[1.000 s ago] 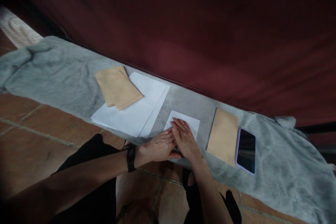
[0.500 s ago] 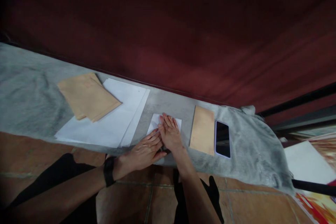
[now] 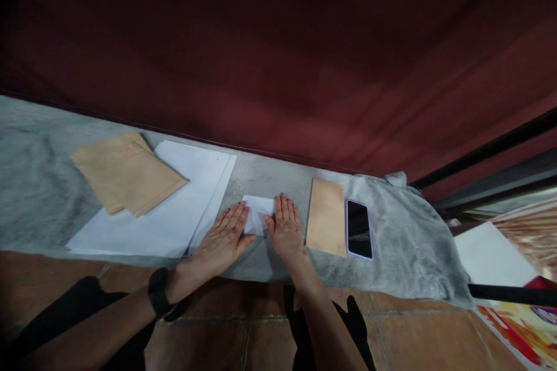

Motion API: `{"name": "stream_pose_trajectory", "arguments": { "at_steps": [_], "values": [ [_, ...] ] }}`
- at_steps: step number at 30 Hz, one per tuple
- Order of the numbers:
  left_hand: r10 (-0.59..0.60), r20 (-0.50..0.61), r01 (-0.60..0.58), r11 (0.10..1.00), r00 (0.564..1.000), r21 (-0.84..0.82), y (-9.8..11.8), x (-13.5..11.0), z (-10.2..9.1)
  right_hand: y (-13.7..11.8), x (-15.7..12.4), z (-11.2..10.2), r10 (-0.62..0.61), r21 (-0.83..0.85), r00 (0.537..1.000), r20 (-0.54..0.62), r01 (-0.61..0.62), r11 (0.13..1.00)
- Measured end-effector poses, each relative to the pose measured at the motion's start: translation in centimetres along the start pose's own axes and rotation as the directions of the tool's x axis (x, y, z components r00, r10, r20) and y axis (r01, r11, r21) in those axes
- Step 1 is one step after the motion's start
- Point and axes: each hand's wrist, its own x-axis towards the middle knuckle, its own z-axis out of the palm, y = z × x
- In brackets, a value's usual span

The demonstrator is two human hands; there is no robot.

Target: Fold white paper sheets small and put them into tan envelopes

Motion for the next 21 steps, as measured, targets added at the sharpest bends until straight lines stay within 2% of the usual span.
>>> {"name": "stream_pose_trajectory", "arguments": {
  "at_steps": [3,5,7,9,12,14,18,21],
  "values": [
    [-0.119,0.003,0.117,0.968,0.993,-0.221,-0.3,1.1,-0.9,0.1,-0.5,-0.1,0.045,0.034,0.998,-0.032,-0.044,0.998],
    [-0.213,0.007,0.195,0.882,0.977,-0.428,-0.4,1.9,-1.6,0.1,-0.7,-0.1,0.062,0.05,0.997,-0.051,-0.06,0.997],
    [-0.337,0.024,0.275,0.722,0.941,-0.635,-0.5,2.6,-2.2,-0.1,-0.8,-0.2,0.08,0.059,0.994,-0.07,-0.076,0.995],
    [-0.461,0.089,0.351,0.52,0.883,-0.779,-0.6,3.1,-2.5,-0.5,-0.8,-0.4,0.101,0.061,0.992,-0.08,-0.096,0.994],
    [-0.574,0.237,0.442,0.248,0.784,-0.862,-0.4,3.3,-2.6,-1.7,-1.1,-0.8,0.095,0.072,0.994,-0.044,-0.092,0.993],
    [-0.599,0.279,0.438,0.135,0.75,-0.889,-0.1,3.3,-2.6,-2.8,-1.5,-1.2,0.041,0.099,0.999,0.012,-0.042,0.994],
    [-0.605,0.25,0.338,0.033,0.756,-0.94,0.6,3.9,-2.8,-4.7,-2.1,-2.0,-0.127,0.195,0.987,0.095,0.107,0.975],
    [-0.51,0.344,0.322,-0.134,0.788,-0.937,0.9,4.7,-3.5,-4.9,-1.6,-3.3,-0.093,0.298,0.994,0.052,0.073,0.952]
  ]
}}
